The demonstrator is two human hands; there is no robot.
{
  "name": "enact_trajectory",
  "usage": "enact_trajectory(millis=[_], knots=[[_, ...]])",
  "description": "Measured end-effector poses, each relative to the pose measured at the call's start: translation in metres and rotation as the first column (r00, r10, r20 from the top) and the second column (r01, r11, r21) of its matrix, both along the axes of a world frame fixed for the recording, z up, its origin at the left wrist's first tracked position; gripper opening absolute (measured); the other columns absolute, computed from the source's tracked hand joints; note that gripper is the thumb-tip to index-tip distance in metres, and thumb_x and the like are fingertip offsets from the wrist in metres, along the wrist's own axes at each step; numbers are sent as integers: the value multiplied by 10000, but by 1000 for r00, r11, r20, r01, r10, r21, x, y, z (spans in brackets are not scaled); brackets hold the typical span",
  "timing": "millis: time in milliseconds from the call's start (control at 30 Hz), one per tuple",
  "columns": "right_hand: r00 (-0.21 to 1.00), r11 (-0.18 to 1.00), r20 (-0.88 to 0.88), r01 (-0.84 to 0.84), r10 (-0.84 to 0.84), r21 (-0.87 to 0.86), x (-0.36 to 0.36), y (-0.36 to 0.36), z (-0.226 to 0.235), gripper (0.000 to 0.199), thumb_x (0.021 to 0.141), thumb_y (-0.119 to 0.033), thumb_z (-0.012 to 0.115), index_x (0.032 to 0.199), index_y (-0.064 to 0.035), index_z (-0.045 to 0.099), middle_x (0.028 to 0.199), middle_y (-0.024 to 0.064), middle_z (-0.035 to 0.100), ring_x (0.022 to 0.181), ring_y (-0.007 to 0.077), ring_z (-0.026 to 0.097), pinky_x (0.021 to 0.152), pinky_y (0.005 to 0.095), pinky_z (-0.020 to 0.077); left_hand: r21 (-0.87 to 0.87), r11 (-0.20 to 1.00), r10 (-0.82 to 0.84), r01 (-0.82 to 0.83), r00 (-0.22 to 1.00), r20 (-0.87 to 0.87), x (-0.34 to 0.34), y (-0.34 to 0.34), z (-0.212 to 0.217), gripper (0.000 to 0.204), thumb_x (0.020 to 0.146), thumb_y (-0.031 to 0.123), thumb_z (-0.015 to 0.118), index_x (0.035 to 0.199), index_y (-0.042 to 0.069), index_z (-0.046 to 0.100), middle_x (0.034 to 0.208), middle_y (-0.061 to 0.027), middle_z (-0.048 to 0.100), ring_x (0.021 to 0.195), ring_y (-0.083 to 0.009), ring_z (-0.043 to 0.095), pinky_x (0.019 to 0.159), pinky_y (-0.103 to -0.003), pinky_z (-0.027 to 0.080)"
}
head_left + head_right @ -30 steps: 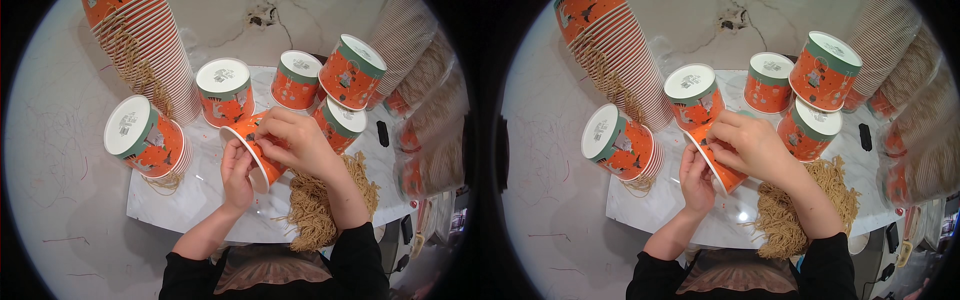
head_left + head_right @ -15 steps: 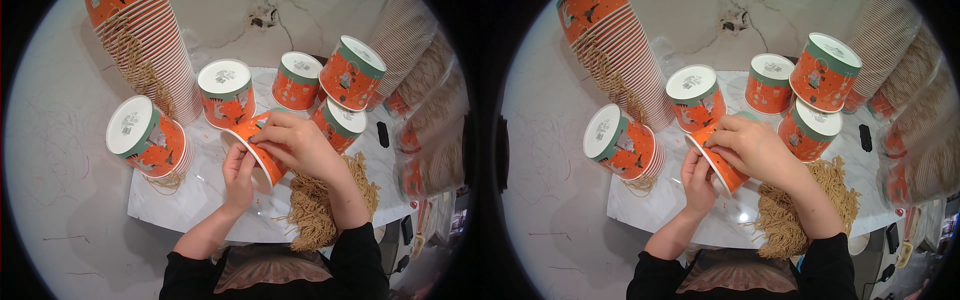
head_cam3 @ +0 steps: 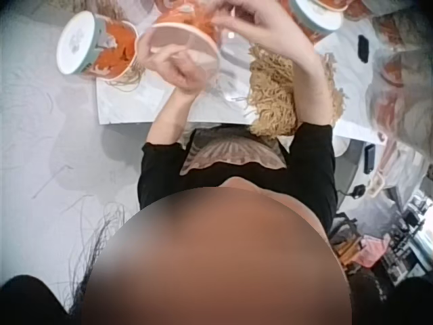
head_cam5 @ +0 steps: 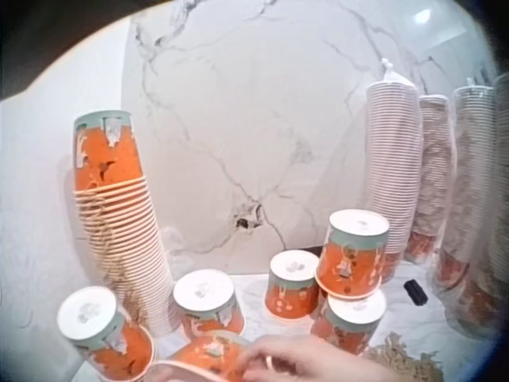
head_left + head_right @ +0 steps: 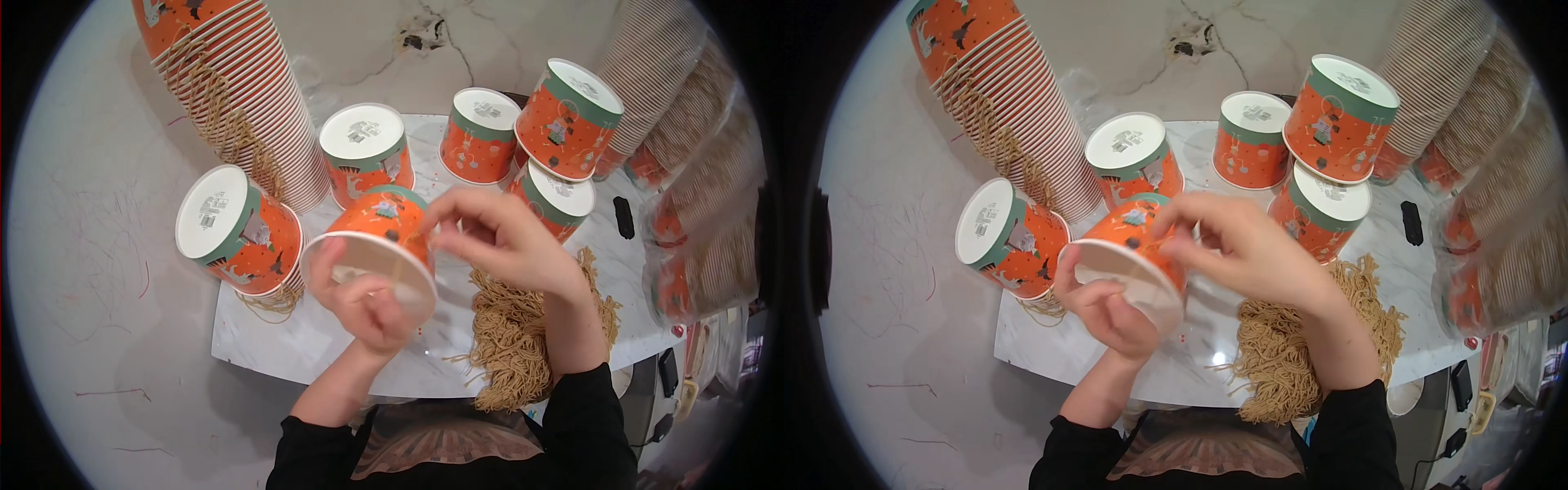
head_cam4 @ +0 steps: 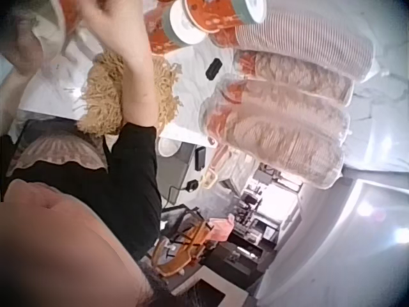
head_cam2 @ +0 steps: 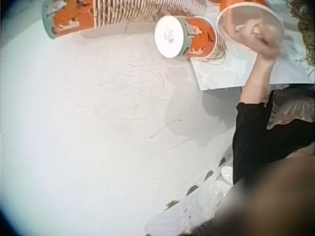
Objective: Attaching strings to paper cups and stacking them.
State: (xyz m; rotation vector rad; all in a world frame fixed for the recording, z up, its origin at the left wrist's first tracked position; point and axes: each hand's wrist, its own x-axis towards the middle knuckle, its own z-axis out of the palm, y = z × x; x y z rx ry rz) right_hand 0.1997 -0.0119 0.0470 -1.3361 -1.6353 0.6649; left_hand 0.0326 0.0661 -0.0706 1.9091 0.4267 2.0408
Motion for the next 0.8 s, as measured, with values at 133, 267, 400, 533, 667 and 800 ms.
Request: enact_trajectory(millis=[133, 267, 400, 533, 667, 800], knots=[[991, 994, 122, -66, 55, 87, -16, -7, -5, 191, 838, -64, 733, 1018, -20, 689, 862, 59, 645, 753, 175, 608, 654, 300, 471, -1, 999, 50, -52, 950, -307, -1, -6, 10, 99, 963, 220, 543, 962, 125, 574, 1273, -110, 664, 1335, -335, 485, 1206, -517, 65], [969, 993, 245, 14, -42, 115, -19, -6, -8, 169, 813, -52, 730, 977, -28, 696, 881, 86, 656, 786, 233, 643, 678, 334, 509, -58, 996, -85, 73, 968, -235, 0, -2, 11, 95, 963, 197, 546, 943, 111, 578, 1234, -133, 679, 1203, -325, 593, 1183, -492, 152], [965, 990, 259, 13, -49, 141, -16, -1, -12, 128, 806, -42, 724, 927, -27, 683, 885, 85, 654, 795, 241, 648, 677, 333, 512, -81, 992, -109, 95, 974, -198, -1, -4, 12, 75, 943, 162, 590, 941, 88, 598, 1198, -169, 687, 1076, -291, 652, 1041, -411, 353], [972, 987, 232, 5, -42, 159, -17, 3, -13, 111, 806, -39, 716, 907, -22, 672, 863, 80, 632, 789, 224, 641, 673, 326, 505, -22, 999, -47, 43, 975, -216, -3, -2, 14, 100, 915, 124, 641, 988, 56, 631, 1167, -189, 696, 993, -276, 677, 871, -351, 484], [985, 975, 163, 21, -58, 221, -5, 9, -13, 105, 815, -31, 700, 905, -12, 650, 829, 72, 598, 776, 192, 610, 674, 315, 479, 31, 994, -96, 105, 973, -208, -3, 1, 24, 186, 889, 118, 684, 1042, 25, 631, 1150, -191, 702, 924, -283, 694, 782, -341, 530], [991, 955, 111, 34, -69, 293, 4, 12, -10, 95, 818, -33, 683, 896, -14, 632, 832, 57, 603, 774, 185, 585, 677, 306, 452, -237, 937, -314, 256, 915, -252, -7, -1, 28, 337, 830, 89, 771, 1109, -11, 610, 1162, -190, 698, 847, -194, 681, 689, -262, 546]])
